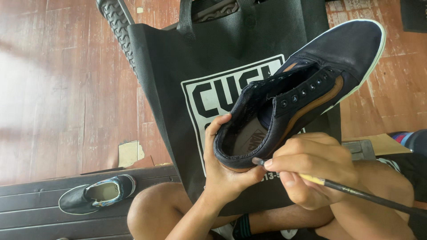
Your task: The person paints the side stripe and interior lining of a black sneaker using a small brush. The shoe is held in the left hand and rotated to access different areas while the right hand applies paint.
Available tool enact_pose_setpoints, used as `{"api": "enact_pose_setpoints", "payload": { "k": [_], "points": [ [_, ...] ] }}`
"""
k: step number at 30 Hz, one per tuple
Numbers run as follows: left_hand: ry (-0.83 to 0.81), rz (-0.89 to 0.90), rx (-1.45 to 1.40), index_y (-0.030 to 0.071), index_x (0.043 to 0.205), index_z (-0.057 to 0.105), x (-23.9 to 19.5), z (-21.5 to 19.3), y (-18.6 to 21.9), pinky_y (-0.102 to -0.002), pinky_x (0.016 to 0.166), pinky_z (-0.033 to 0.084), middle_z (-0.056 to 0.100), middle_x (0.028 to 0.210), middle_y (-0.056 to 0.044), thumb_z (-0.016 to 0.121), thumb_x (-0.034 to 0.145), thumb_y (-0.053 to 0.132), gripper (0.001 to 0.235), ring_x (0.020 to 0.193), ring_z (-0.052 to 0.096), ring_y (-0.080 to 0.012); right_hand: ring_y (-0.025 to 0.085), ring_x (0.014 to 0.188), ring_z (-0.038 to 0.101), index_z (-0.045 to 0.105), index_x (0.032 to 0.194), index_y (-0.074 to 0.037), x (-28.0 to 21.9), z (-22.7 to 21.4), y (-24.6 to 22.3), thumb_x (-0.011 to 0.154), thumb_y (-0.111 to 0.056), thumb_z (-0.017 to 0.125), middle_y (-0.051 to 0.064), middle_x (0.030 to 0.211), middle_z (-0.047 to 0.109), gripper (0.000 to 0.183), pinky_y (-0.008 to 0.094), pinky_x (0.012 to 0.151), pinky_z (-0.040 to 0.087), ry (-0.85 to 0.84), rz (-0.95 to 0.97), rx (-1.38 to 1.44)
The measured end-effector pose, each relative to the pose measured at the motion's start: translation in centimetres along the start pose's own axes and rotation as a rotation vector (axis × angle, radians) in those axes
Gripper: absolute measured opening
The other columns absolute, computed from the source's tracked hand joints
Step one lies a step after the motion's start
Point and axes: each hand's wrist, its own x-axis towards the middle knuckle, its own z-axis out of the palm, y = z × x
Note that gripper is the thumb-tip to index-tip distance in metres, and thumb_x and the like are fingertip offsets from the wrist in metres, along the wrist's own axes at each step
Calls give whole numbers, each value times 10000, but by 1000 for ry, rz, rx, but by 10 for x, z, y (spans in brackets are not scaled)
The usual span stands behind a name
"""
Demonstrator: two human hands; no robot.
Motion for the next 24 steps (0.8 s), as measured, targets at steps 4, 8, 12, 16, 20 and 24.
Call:
{"api": "enact_pose_setpoints", "payload": {
  "k": [4,8,12,16,20,24],
  "points": [
    [2,-6,28,59,1305,400,0,0,2,-305,1024,451,448,1276,-106,767,612,176,793,1148,538,-197,179,475,567,633,788,-4,3,-1,-4,802,-39,471,112,621,607,167,248,460,464,-7,25,-38],
    [26,-29,101,63,1302,421,0,-1,4,-299,1032,432,469,1269,-95,800,647,343,806,1147,539,-189,191,477,591,626,792,27,5,-11,-4,836,-50,465,139,646,637,184,265,463,480,19,53,-145],
    [15,-23,74,59,1300,422,0,-2,3,-307,1059,419,452,1285,-103,807,654,310,792,1174,526,-200,145,558,645,643,882,-16,0,-27,0,817,-21,471,40,705,642,185,252,513,552,-175,3,-71],
    [17,-20,83,60,1292,416,0,-1,2,-303,1035,433,462,1279,-100,777,624,213,774,1153,537,-191,181,508,578,620,782,15,6,-12,-5,815,-36,461,100,643,595,170,278,474,498,-126,-41,-73],
    [18,-6,72,65,1305,419,0,-1,3,-308,1051,427,456,1275,-100,798,668,340,791,1163,525,-198,186,491,592,627,794,26,2,-18,1,835,-60,468,117,651,625,186,270,464,479,-11,0,-151],
    [12,-1,49,55,1305,410,0,0,2,-309,1054,425,449,1274,-107,799,673,339,794,1165,525,-200,163,497,601,639,802,-20,-8,-27,-1,812,-94,469,37,624,620,186,257,477,495,-34,88,-120]
  ]
}}
